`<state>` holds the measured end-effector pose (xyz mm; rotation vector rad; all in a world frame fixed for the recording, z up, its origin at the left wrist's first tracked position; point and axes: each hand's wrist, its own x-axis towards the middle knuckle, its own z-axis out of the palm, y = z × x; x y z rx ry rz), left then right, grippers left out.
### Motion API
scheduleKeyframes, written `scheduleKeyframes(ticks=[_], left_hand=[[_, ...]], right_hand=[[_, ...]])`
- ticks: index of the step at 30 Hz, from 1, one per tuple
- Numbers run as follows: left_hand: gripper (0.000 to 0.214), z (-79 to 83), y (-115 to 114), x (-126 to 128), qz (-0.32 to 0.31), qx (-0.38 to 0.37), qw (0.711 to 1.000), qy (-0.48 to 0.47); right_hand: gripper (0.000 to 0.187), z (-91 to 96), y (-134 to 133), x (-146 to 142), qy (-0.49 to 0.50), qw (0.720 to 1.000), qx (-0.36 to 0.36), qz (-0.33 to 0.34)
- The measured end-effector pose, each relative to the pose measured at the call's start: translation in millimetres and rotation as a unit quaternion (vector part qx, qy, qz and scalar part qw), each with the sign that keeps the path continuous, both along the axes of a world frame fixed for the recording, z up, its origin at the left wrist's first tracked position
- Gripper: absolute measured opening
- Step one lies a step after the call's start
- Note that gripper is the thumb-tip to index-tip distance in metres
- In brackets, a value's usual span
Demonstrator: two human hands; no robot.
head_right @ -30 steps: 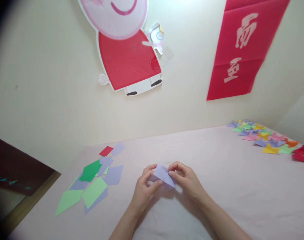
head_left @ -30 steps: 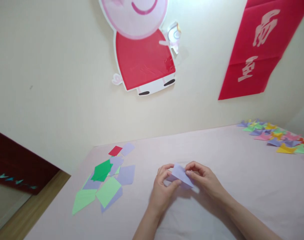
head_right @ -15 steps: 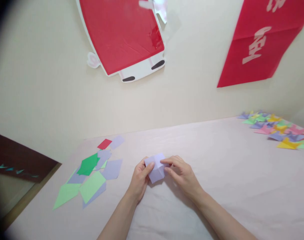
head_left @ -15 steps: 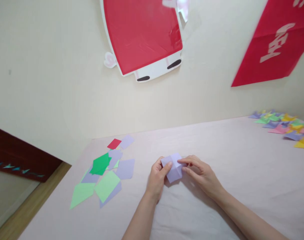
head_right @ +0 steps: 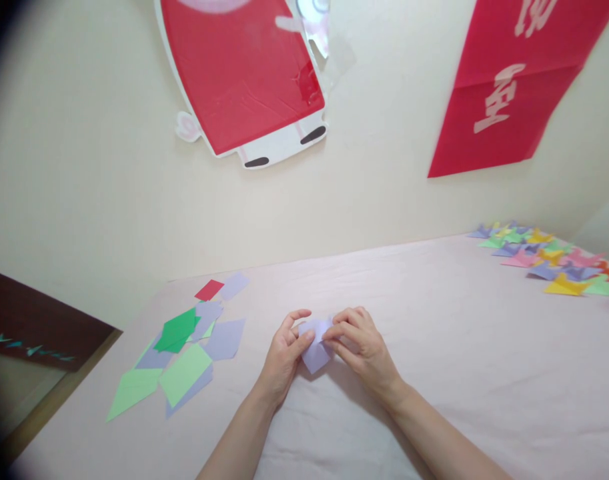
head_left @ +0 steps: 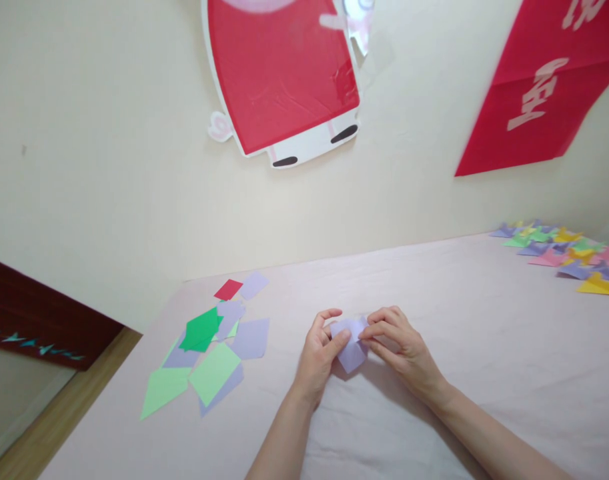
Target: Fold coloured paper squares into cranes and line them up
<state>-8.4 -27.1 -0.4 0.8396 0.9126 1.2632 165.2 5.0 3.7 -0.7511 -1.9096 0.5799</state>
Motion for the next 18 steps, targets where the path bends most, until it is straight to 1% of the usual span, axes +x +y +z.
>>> scheduleKeyframes(ticks=[3, 5, 7, 9, 13, 16, 18], left_hand=[[0.050, -0.3, -0.5, 0.1, -0.011, 0.008, 1.000, -0.020], [0.055, 0.1, -0.9, 1.4, -0.024, 0.015, 0.999, -0.037], [0.061, 0.2, -1.7, 3.3, -0.028, 0.021, 0.999, -0.040], [0.061, -0.1, -2.5, 5.3, -0.024, 0.021, 0.999, -0.032], [0.042, -1.4, -2.8, 7.6, -0.011, 0.029, 0.999, 0.014], [0.028, -1.7, -2.2, 8.1, 0.012, 0.045, 0.997, 0.061], [0.023, -1.2, -2.2, 8.3, 0.020, 0.047, 0.995, 0.087]], right_hand=[[0.010, -0.1, 0.5, 0.2, 0.015, 1.000, -0.021, -0.017], [0.009, -0.6, 1.2, 0.4, 0.033, 0.998, -0.043, -0.029], [0.009, -1.2, 2.0, 0.4, 0.045, 0.997, -0.059, -0.022], [0.009, -1.7, 2.5, -0.2, 0.050, 0.997, -0.066, 0.004], [0.010, -1.7, 2.6, -2.7, 0.067, 0.992, -0.097, 0.051], [0.009, -1.5, 2.3, -4.3, 0.075, 0.989, -0.115, 0.054], [0.009, -1.5, 2.1, -4.6, 0.074, 0.989, -0.115, 0.050]])
